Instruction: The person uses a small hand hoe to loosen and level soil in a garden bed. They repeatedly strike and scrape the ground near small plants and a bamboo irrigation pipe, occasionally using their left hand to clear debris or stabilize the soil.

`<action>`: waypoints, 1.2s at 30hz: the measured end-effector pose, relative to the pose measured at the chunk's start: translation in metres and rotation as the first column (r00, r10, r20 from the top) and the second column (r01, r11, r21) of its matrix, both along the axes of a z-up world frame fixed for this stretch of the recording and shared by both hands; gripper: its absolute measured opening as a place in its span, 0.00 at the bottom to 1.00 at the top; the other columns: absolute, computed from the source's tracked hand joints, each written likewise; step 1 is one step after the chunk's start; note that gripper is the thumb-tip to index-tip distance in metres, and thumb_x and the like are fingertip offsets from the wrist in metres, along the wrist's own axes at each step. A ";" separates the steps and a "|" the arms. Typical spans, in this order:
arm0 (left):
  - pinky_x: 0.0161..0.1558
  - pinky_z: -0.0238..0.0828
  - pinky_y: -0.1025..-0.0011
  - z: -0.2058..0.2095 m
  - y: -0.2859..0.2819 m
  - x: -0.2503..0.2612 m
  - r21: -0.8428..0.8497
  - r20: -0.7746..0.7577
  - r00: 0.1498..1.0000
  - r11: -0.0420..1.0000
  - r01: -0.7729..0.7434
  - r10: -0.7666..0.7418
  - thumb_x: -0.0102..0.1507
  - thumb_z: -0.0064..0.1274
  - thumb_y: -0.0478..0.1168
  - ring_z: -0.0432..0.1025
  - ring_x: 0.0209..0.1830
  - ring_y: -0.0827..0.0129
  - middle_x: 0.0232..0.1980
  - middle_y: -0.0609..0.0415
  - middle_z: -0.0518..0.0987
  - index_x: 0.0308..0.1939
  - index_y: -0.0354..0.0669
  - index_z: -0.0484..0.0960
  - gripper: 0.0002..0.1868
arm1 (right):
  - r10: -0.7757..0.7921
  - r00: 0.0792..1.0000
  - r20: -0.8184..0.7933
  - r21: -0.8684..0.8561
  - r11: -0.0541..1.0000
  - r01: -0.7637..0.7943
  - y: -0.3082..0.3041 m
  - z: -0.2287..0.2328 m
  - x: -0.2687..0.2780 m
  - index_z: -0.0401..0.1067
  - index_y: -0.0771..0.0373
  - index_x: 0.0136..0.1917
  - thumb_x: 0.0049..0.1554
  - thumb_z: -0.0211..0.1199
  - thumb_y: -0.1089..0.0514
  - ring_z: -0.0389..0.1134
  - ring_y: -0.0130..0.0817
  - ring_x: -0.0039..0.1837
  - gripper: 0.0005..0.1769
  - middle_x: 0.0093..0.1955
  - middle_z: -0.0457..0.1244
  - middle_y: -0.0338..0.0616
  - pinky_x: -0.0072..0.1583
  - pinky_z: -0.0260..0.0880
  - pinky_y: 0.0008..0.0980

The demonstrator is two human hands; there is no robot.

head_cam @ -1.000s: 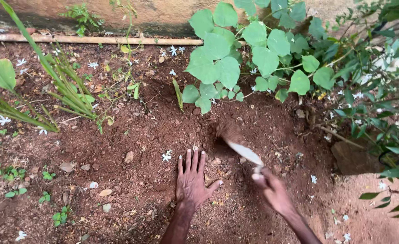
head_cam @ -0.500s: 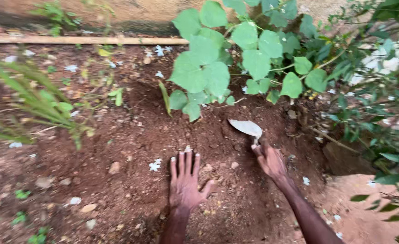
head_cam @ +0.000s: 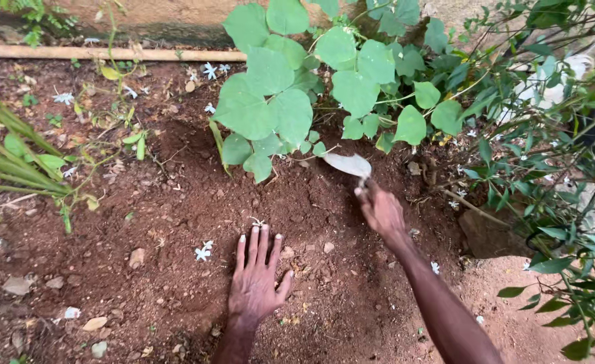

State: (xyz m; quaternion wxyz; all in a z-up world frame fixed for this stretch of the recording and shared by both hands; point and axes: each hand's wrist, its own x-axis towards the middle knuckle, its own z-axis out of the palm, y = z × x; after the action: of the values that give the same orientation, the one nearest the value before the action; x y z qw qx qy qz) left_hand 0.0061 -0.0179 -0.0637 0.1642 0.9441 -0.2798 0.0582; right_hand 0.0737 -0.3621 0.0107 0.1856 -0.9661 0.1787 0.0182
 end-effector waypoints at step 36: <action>0.78 0.21 0.48 0.029 0.006 -0.013 0.150 -0.219 0.976 0.988 0.023 0.011 0.66 0.25 0.76 0.29 0.85 0.53 0.85 0.46 0.32 0.81 0.50 0.42 0.49 | -0.026 0.947 -0.320 0.424 0.890 0.168 -0.002 0.056 -0.202 0.64 0.53 0.79 0.67 0.51 0.55 0.57 0.23 0.25 0.27 0.32 0.61 0.35 0.24 0.59 0.26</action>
State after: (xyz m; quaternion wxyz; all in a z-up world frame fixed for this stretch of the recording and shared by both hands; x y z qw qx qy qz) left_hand -0.0064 -0.0114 -0.0349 0.1218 0.9536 -0.2666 -0.0684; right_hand -0.1281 -0.3639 0.0667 0.3729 -0.8727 0.2448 0.1984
